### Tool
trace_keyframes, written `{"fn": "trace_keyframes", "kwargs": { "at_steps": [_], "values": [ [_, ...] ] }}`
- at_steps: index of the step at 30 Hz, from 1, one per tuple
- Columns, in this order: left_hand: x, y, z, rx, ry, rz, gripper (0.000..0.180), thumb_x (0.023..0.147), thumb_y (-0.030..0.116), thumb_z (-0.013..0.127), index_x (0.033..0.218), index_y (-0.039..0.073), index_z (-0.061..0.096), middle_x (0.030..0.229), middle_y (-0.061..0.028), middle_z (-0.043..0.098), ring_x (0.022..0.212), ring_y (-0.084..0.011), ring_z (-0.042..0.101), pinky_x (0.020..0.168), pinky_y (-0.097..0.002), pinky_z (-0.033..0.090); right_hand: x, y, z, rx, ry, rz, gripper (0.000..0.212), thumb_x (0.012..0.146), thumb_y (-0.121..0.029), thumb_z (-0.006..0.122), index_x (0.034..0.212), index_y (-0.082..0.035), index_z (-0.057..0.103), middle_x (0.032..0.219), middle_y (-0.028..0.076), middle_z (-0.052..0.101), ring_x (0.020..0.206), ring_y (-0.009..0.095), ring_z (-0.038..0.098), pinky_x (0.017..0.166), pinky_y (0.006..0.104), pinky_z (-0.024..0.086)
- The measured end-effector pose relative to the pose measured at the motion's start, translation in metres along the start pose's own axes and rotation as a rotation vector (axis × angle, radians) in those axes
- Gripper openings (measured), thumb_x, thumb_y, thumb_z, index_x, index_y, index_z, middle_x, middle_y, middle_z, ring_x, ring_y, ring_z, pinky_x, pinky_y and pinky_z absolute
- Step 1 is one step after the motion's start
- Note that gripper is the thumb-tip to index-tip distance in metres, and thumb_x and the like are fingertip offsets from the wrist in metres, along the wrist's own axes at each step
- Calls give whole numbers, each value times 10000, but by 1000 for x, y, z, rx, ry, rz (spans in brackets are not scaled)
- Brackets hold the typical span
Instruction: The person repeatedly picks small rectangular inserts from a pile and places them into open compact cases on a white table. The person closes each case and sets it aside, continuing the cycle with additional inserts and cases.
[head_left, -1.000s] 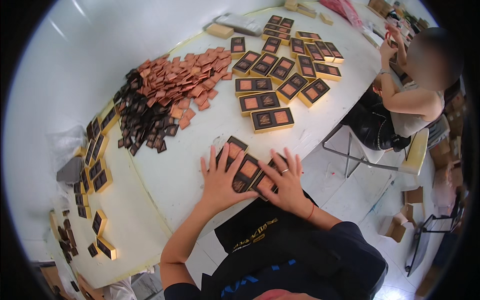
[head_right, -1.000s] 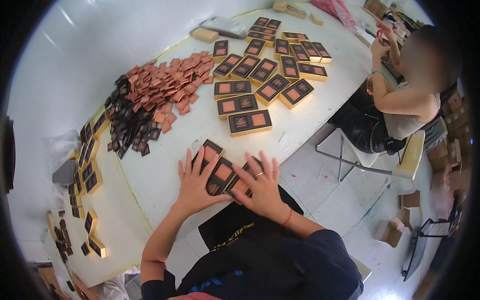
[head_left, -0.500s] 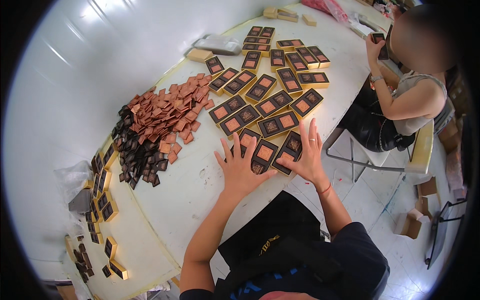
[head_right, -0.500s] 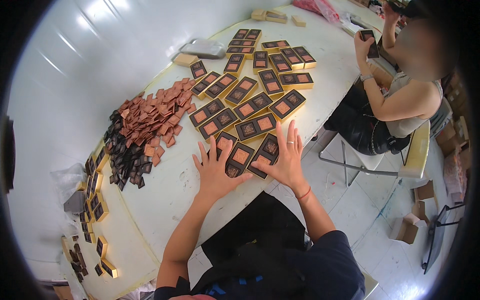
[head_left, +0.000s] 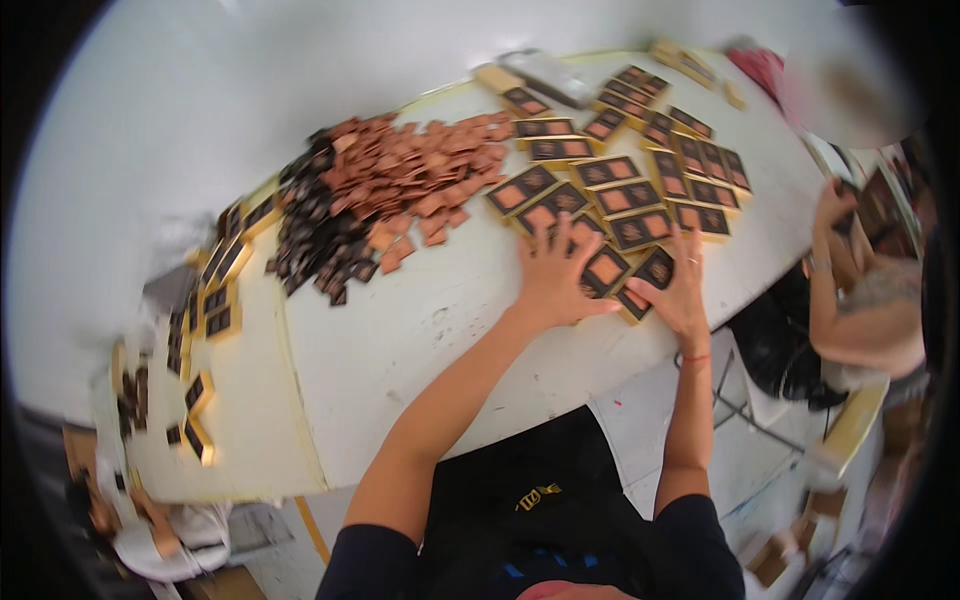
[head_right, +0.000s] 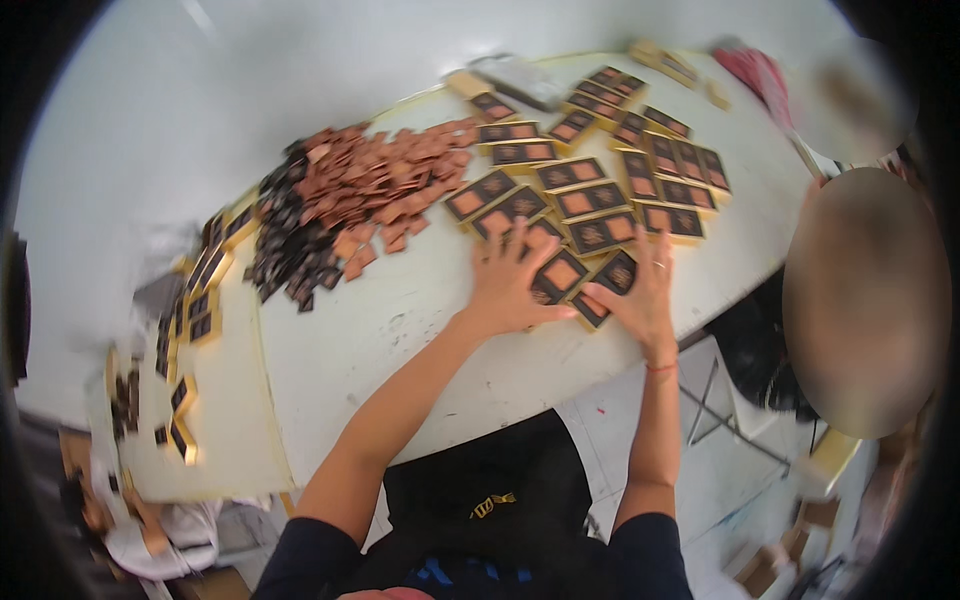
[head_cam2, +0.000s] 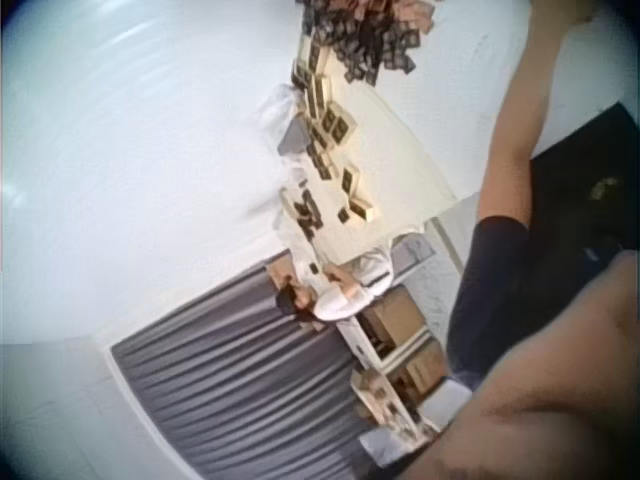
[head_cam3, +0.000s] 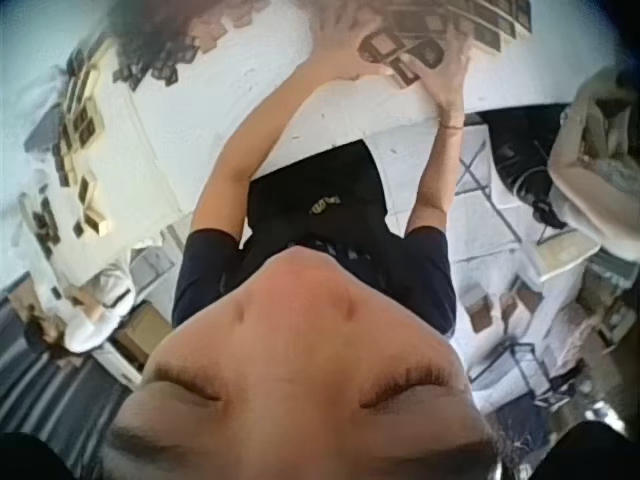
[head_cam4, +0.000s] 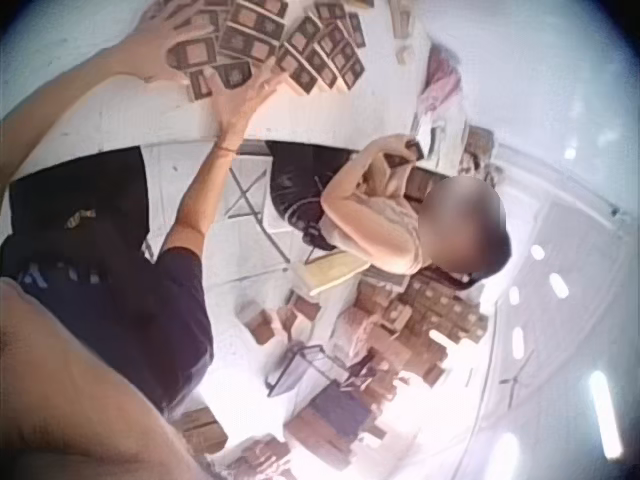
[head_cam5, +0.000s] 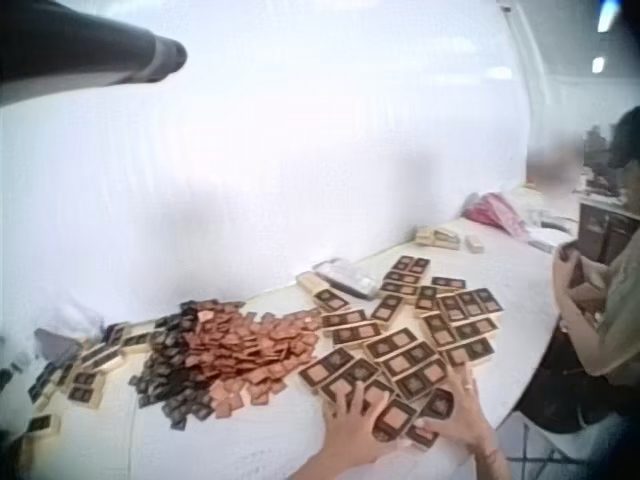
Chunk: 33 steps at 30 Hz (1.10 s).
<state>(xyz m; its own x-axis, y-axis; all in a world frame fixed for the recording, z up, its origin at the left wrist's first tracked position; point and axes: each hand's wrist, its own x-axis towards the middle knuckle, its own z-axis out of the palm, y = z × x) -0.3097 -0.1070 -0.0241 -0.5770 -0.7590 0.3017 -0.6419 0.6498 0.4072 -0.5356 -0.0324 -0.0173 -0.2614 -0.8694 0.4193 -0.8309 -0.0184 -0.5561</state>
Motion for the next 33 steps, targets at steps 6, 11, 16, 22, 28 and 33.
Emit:
{"fn": "trace_keyframes", "kwargs": {
  "at_steps": [6, 11, 16, 22, 28, 33],
  "values": [
    [23, 6, 17, -55, -1, -6, 1130, 562, 806, 737, 1483, 205, 479, 1609, -301, 206, 1465, -590, 101, 1102, -767, 71, 22, 34, 1, 188, -63, -64, 1029, 717, -284, 858, 1558, -43, 317, 1618, 261, 222, 1520, 386, 175, 1227, 448, 174],
    [28, -5, -4, -222, 49, -15, 1075, 611, 752, 763, 1474, 175, 484, 1611, -293, 207, 1498, -528, 75, 1133, -731, 49, 23, 35, -5, 312, 36, -96, 862, 934, -416, 667, 1573, -5, 258, 1645, 184, 218, 1538, 294, 132, 1233, 434, 117],
    [-55, -195, -101, 82, 694, -420, 693, 698, 419, 859, 1231, 63, 594, 1187, -178, 536, 1203, -393, 450, 1012, -534, 353, 13, 32, -5, 364, 330, -31, 625, 1029, -356, 553, 1526, -20, 376, 1606, 196, 292, 1513, 309, 213, 1210, 457, 195],
    [-309, -392, -275, 711, 724, -877, 755, 855, 522, 702, 1379, 6, 529, 1461, -246, 494, 1368, -431, 406, 1160, -524, 268, 8, -45, 15, 188, 586, -303, 386, 961, -146, 670, 1319, -14, 608, 1461, 185, 485, 1386, 330, 425, 1116, 469, 363],
    [-339, -335, -260, 799, 515, -586, 506, 830, 361, 740, 1253, 101, 643, 1174, -108, 590, 1116, -338, 526, 1036, -474, 379, 26, -212, 121, 435, -165, -526, 285, 850, 20, 675, 1123, -60, 701, 1208, 150, 651, 1140, 359, 595, 963, 406, 481],
    [-300, -212, -215, 510, 379, -410, 522, 797, 264, 766, 1277, 108, 628, 1110, -102, 590, 1080, -318, 522, 998, -457, 384, 59, -215, 190, 71, -292, -533, 286, 834, -159, 727, 1078, -65, 611, 966, 169, 637, 972, 349, 616, 832, 434, 505]
  ]
}}
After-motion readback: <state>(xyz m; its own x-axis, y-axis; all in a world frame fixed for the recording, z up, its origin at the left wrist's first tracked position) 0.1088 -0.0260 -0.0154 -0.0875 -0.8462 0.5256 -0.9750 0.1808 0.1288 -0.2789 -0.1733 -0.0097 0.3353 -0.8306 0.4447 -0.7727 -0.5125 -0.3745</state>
